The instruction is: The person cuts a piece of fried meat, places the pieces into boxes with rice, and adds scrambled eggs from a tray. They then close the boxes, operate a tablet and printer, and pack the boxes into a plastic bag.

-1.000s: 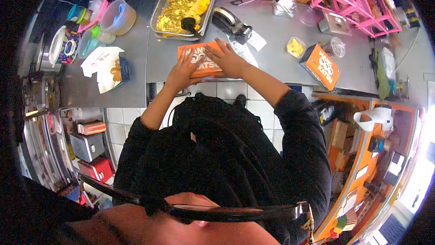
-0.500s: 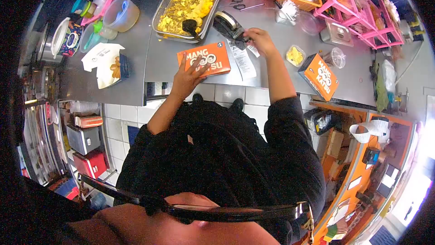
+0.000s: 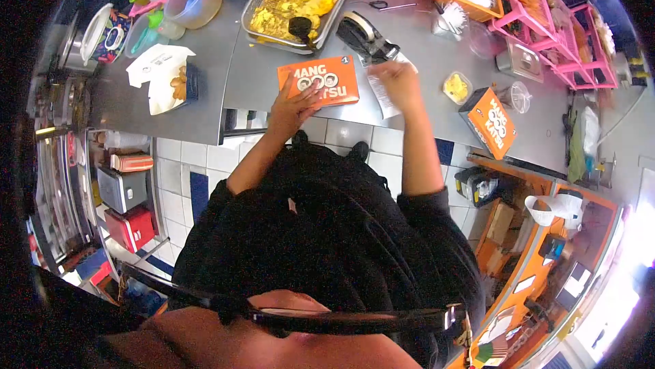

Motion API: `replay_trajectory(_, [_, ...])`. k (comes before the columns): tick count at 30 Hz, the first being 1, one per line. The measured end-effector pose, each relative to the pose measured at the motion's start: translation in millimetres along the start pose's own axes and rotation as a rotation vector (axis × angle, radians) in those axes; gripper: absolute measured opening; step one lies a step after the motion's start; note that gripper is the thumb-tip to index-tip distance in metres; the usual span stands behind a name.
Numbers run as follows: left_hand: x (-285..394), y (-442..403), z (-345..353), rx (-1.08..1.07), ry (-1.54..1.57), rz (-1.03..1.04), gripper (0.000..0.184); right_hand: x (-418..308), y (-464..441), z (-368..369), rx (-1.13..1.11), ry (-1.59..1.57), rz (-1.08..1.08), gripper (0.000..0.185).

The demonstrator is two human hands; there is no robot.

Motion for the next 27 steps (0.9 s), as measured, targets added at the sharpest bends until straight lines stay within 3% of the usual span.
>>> replay_trajectory(2, [-2.7, -0.3, -0.2, 0.015, 0.051, 0.004, 0.047, -49.3, 28.4, 46.8, -0.243, -0.332, 0.395, 0.017])
replay_trajectory(4, [-2.8, -0.1, -2.0, 0.033, 0.102, 0.014, 0.047, -43.3, 58.6, 98.2, -0.258, -0.498, 0.522, 0.021])
replay_trajectory(5, [-2.7, 0.7, -3.0, 0.035, 0.132, -0.015, 0.047, -33.1, 69.5, 118.9, -0.155, -0.626, 0.643, 0.025])
replay_trajectory(6, [-2.6, 1.5, -4.3, 0.035, 0.161, -0.045, 0.046, -28.3, 72.6, 128.6, -0.159, -0.627, 0.645, 0.025])
replay_trajectory(8, [-1.7, 1.0, -4.5, 0.011, 0.180, -0.077, 0.046, -18.0, 77.3, 134.3, 0.081, -0.573, 0.751, 0.026])
replay_trajectory(10, [-4.0, -1.0, -3.6, 0.038, 0.228, -0.183, 0.044, -0.7, 84.0, 139.0, 0.069, -0.560, 0.706, 0.028])
replay_trajectory(11, [1.2, -2.5, -13.3, 0.003, 0.322, -0.157, 0.040, 21.1, 88.4, 141.7, 0.092, -0.424, 0.493, 0.028])
replay_trajectory(12, [-3.7, -3.5, 0.8, -0.202, 1.076, -0.493, 0.040, 30.3, 81.0, 140.4, 0.104, -0.304, 0.262, 0.028])
replay_trajectory(13, [-4.1, -3.8, 21.8, -0.378, 1.833, -0.790, 0.040, 31.9, 76.4, 128.7, -0.093, -0.011, 0.218, 0.026])
replay_trajectory(14, [-21.3, -6.3, 30.9, -0.441, 1.362, -0.500, 0.047, 22.0, 69.2, 123.9, -0.097, 0.361, 0.154, 0.024])
replay_trajectory(15, [-2.5, -18.6, -0.3, -0.201, 1.155, -0.297, 0.050, -7.0, 63.3, 114.3, 0.006, 0.381, 0.018, 0.027])
replay_trajectory(16, [2.8, -16.7, -0.1, -0.188, 1.791, -0.457, 0.052, -2.0, 61.5, 116.5, 0.001, 0.585, -0.194, 0.026])
replay_trajectory(17, [2.2, -15.4, 1.9, -0.231, 1.868, -0.498, 0.039, -7.3, 58.3, 109.2, -0.090, 0.688, -0.301, 0.021])
replay_trajectory(18, [1.6, -15.5, -15.6, -0.148, 1.206, -0.140, 0.022, -5.5, 53.0, 105.1, -0.026, 0.694, -0.466, 0.018])
replay_trajectory(19, [0.4, -15.9, -16.3, -0.114, 1.118, -0.226, 0.010, 10.1, 49.2, 106.5, -0.002, 0.800, -0.631, 0.028])
replay_trajectory(20, [4.4, -10.3, -28.0, -0.221, 1.355, -0.234, 0.014, 6.5, 38.0, 109.2, -0.167, 0.837, -0.652, 0.029])
replay_trajectory(22, [-22.9, 4.8, 8.6, 0.044, 0.397, 0.044, 0.034, -38.3, 12.9, 104.8, -0.303, 0.796, -0.875, 0.035])
replay_trajectory(23, [-25.8, 4.6, 1.4, 0.066, 0.372, 0.035, 0.034, -59.3, -2.9, 103.5, -0.297, 0.780, -0.905, 0.035])
replay_trajectory(25, [-16.0, 4.0, -1.3, -0.053, 0.338, 0.085, 0.029, -96.9, -22.8, 106.6, -0.486, 0.473, -0.865, 0.056])
replay_trajectory(27, [-13.3, 6.6, -3.7, -0.067, 0.345, 0.085, 0.028, -99.3, -28.8, 115.6, -0.621, 0.451, -0.805, 0.065])
Point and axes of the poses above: each hand's wrist, its own y-axis away from the middle knuckle, its own z-axis out of the palm, x = y × z, the point moved 4 cm from there along -y, towards the middle knuckle, and after that the axes turned 13 degrees about -z, right-handed, at the moved point
